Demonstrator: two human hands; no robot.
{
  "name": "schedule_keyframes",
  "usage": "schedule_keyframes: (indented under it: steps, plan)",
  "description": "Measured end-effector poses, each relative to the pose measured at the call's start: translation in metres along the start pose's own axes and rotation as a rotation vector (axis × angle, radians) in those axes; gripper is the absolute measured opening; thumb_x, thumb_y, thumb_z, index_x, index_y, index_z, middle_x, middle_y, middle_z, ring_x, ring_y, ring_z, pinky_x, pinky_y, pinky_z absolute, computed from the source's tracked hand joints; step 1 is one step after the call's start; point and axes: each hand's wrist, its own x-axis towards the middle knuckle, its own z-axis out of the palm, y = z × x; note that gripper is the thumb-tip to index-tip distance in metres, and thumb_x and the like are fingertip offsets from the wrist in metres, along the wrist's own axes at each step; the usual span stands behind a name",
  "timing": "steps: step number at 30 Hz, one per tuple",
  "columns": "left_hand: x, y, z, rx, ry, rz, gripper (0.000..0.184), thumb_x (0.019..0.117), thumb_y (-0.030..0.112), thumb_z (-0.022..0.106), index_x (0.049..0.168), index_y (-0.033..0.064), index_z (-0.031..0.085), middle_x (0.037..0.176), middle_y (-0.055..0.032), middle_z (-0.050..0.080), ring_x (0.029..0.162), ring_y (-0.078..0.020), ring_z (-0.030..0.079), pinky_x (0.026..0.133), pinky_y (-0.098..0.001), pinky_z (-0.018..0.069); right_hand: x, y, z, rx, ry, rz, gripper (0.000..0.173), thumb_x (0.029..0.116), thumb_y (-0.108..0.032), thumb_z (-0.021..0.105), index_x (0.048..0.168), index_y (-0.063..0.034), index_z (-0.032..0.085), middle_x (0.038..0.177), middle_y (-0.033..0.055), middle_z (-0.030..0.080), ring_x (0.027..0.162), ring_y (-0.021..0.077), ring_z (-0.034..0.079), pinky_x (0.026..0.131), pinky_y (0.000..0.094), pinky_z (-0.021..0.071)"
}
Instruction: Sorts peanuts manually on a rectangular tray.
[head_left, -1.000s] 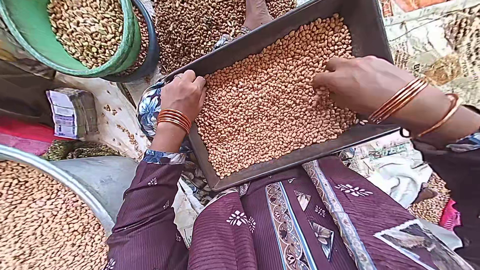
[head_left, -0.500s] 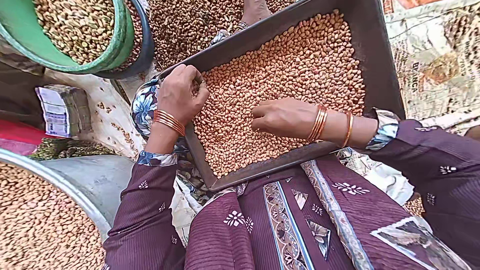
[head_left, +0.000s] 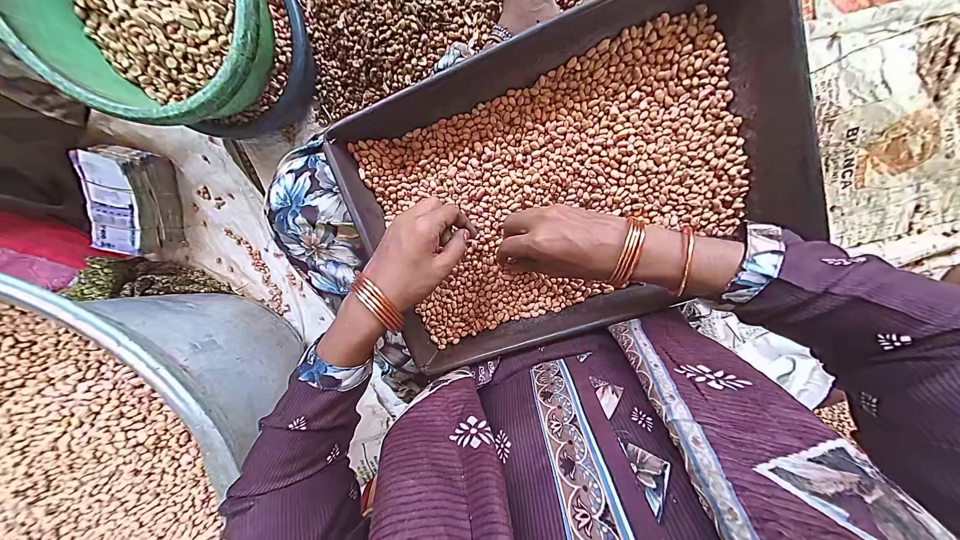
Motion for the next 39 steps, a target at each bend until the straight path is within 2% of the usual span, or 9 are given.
schedule_keyframes:
  steps: [6,12,18,22,25,29,33,37,39]
  plan:
    - [-0.019,-0.002,-0.012,0.109,-0.138,-0.016,0.013,0.0973,0.014,0.065,0.105,0.0061,0.073,0.088,-0.0115,0.057,0.076,-0.0266,0.059,0.068,-0.0449,0.0514,0.006,-0.010,0.005,-0.159,-0.052,0.009,0.008,0.0956,-0.001,0.063,0.090,0.0026,0.067,0.087,0.0186,0.063,0.080,0.0348,0.068,0.068,0.0434,0.0569]
    - [-0.040,0.013,-0.011,0.476,-0.119,-0.120,0.011,0.0942,-0.002,0.065,0.103,0.0000,0.071,0.100,-0.0213,0.062,0.090,-0.0414,0.066,0.067,-0.0534,0.0558,0.012,-0.029,0.006,-0.265,-0.116,0.129,0.005,0.0928,0.006,0.062,0.097,0.0059,0.064,0.089,0.0209,0.062,0.081,0.0378,0.068,0.063,0.0450,0.0565]
    - [-0.062,0.015,-0.008,0.378,-0.146,-0.049,0.011,0.0976,0.013,0.066,0.102,0.0045,0.072,0.094,-0.0153,0.062,0.081,-0.0351,0.066,0.062,-0.0496,0.0548,0.012,-0.034,0.008,-0.296,-0.145,0.186,0.009,0.0934,0.007,0.060,0.101,0.0058,0.064,0.092,0.0221,0.063,0.082,0.0393,0.069,0.063,0.0454,0.0568]
    - [-0.062,0.016,0.001,0.092,0.039,-0.107,0.025,0.1024,0.026,0.057,0.099,0.0069,0.074,0.084,-0.0052,0.060,0.071,-0.0160,0.059,0.063,-0.0322,0.0505,0.010,-0.038,0.000,-0.247,-0.070,0.172,0.010,0.0941,0.004,0.061,0.102,0.0034,0.066,0.094,0.0213,0.063,0.079,0.0378,0.069,0.060,0.0461,0.0572]
    - [-0.054,0.023,0.006,-0.422,0.050,-0.285,0.034,0.1104,0.028,0.042,0.106,0.0114,0.071,0.081,0.0040,0.062,0.064,-0.0019,0.057,0.057,-0.0172,0.0471,0.009,-0.062,-0.008,-0.224,0.131,0.037,0.013,0.0965,0.006,0.056,0.104,0.0027,0.066,0.092,0.0184,0.062,0.074,0.0323,0.066,0.053,0.0389,0.0529]
    - [-0.038,0.035,0.022,-1.194,-0.119,-0.459,0.045,0.1125,0.031,0.024,0.100,0.0173,0.065,0.084,0.0058,0.070,0.076,-0.0027,0.068,0.072,-0.0215,0.0593,0.008,-0.082,-0.014,-0.171,0.239,-0.074,0.016,0.1012,-0.004,0.055,0.102,-0.0056,0.070,0.100,0.0142,0.067,0.077,0.0265,0.067,0.052,0.0337,0.0514]
    - [-0.028,0.030,0.030,-1.242,-0.296,-0.440,0.040,0.1100,0.022,0.030,0.102,0.0098,0.068,0.085,0.0029,0.068,0.070,-0.0035,0.064,0.066,-0.0186,0.0559,-0.016,-0.053,-0.051,-0.261,0.133,0.294,0.019,0.0992,-0.010,0.058,0.113,-0.0060,0.070,0.102,0.0171,0.067,0.074,0.0341,0.067,0.054,0.0459,0.0540]
    - [-0.024,0.024,0.009,-1.108,-0.156,-0.403,0.034,0.1086,0.015,0.035,0.105,0.0099,0.068,0.075,0.0059,0.060,0.060,-0.0001,0.055,0.057,-0.0139,0.0491,-0.049,-0.004,-0.107,-0.377,-0.021,1.089,0.054,0.1055,-0.043,0.056,0.138,0.0001,0.055,0.127,0.0353,0.057,0.098,0.0578,0.064,0.073,0.0702,0.0506]
    - [-0.020,0.021,-0.003,-1.098,-0.062,-0.380,0.035,0.1089,0.016,0.034,0.112,0.0096,0.069,0.074,0.0058,0.057,0.058,-0.0001,0.052,0.055,-0.0130,0.0476,-0.065,0.017,-0.108,-0.324,-0.102,1.269,0.071,0.1032,-0.056,0.053,0.139,0.0052,0.048,0.130,0.0389,0.054,0.106,0.0608,0.061,0.079,0.0736,0.0487]
